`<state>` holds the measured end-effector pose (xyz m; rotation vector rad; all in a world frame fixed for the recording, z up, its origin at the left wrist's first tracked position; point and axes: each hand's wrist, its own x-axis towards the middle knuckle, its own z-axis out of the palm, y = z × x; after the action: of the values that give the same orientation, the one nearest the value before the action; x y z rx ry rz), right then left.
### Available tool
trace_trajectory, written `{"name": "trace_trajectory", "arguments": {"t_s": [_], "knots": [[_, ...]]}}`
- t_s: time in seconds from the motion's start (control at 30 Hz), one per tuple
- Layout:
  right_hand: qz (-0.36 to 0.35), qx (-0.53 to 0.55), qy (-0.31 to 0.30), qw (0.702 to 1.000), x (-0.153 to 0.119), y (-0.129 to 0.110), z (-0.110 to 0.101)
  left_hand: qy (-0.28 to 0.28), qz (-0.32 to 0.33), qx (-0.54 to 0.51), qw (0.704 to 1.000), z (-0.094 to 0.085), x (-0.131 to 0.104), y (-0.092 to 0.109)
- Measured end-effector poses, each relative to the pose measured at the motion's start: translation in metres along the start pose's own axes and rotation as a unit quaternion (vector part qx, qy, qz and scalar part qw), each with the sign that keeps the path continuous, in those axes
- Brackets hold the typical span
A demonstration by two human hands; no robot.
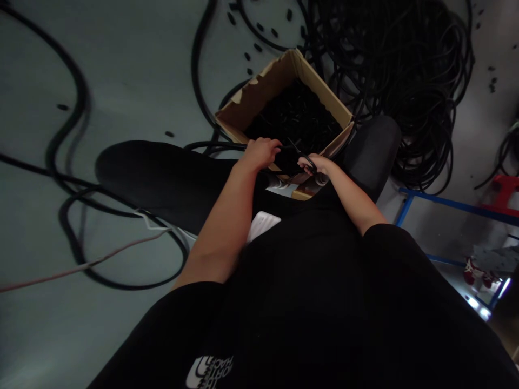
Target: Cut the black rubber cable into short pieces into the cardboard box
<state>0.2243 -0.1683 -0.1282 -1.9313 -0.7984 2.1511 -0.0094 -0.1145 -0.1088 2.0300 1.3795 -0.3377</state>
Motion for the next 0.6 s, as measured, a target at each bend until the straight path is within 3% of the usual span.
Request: {"name": "trace_trajectory", "arguments": {"t_s": [0.1, 0.27, 0.43, 0.6], "knots": [[-0.002, -0.003, 0.013, 1.0, -0.003, -0.003, -0.003, -0.033, 0.012, -0.017, 0.999, 0.0, 0.004, -0.001], [-0.01, -0.014, 0.023, 1.0, -0.002, -0.004, -0.008, -0.075, -0.033, -0.036, 0.996, -0.005, 0.009, -0.003], [-0.036, -0.003, 0.042, 0.998, 0.002, -0.001, -0.007, -0.019, -0.054, -0.049, 0.997, -0.003, 0.009, -0.005], [-0.004, 0.039, -0.019, 0.999, 0.005, 0.005, 0.003, 0.041, -0.065, -0.077, 0.994, 0.0, 0.009, 0.002]]}}
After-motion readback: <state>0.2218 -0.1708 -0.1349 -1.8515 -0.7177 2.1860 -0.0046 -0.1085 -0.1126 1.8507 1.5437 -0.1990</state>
